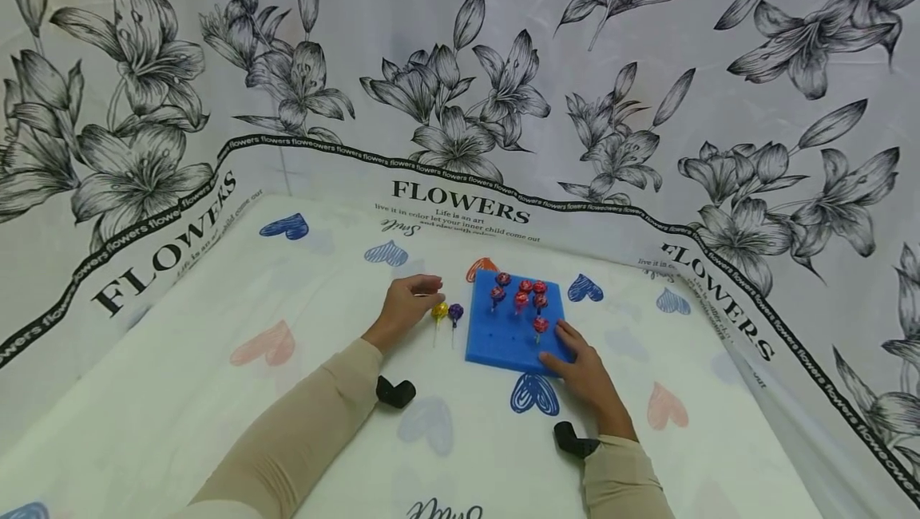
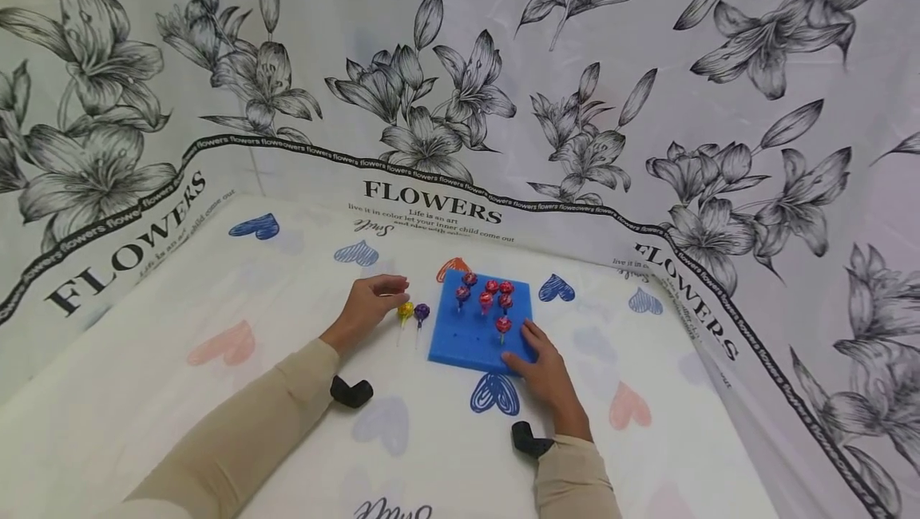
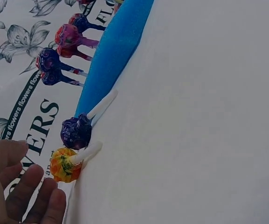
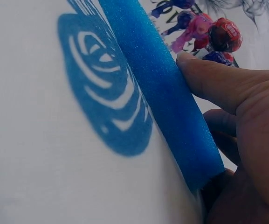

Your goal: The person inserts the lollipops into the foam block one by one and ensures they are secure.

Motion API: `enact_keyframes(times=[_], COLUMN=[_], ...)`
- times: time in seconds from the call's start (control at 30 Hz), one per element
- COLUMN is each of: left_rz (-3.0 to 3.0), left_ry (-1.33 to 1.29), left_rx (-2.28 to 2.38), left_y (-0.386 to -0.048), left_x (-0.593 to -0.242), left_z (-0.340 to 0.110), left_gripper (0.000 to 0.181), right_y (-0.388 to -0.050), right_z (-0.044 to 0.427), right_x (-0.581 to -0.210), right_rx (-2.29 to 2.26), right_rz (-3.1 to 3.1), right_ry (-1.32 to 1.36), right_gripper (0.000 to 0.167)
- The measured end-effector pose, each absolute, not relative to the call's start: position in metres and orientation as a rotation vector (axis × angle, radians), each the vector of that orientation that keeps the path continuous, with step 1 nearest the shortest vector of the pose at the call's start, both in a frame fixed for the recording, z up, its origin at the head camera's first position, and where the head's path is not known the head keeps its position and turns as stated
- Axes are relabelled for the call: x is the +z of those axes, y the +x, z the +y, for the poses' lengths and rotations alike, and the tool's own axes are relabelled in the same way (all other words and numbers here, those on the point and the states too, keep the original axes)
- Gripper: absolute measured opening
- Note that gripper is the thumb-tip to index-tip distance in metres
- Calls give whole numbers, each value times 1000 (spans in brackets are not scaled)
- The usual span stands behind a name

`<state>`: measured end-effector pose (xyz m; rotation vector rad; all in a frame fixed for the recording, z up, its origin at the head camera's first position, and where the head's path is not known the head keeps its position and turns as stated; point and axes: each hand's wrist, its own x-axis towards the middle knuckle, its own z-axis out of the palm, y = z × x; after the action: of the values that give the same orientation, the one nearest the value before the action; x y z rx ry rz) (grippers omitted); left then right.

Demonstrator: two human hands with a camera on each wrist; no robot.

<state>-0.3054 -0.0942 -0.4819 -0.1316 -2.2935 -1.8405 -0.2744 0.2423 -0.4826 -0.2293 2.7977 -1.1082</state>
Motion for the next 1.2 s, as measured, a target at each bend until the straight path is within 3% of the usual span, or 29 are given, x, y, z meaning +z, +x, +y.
enact_keyframes(times=[0.57, 1.2], left_rz=[-2546, -2072], left_ry=[-382, -129], left_rx=[-1510, -1954], left_y=[-307, -294], left_x=[-494, -468], left_z=[-95, -96], left_gripper=[37, 22], right_y=[-274, -275], right_z=[239, 236], right_x=[-478, -480], right_rx=[-1086, -1092], right_rz=[2811, 2787], right_ry=[-243, -256], right_gripper=[80, 81])
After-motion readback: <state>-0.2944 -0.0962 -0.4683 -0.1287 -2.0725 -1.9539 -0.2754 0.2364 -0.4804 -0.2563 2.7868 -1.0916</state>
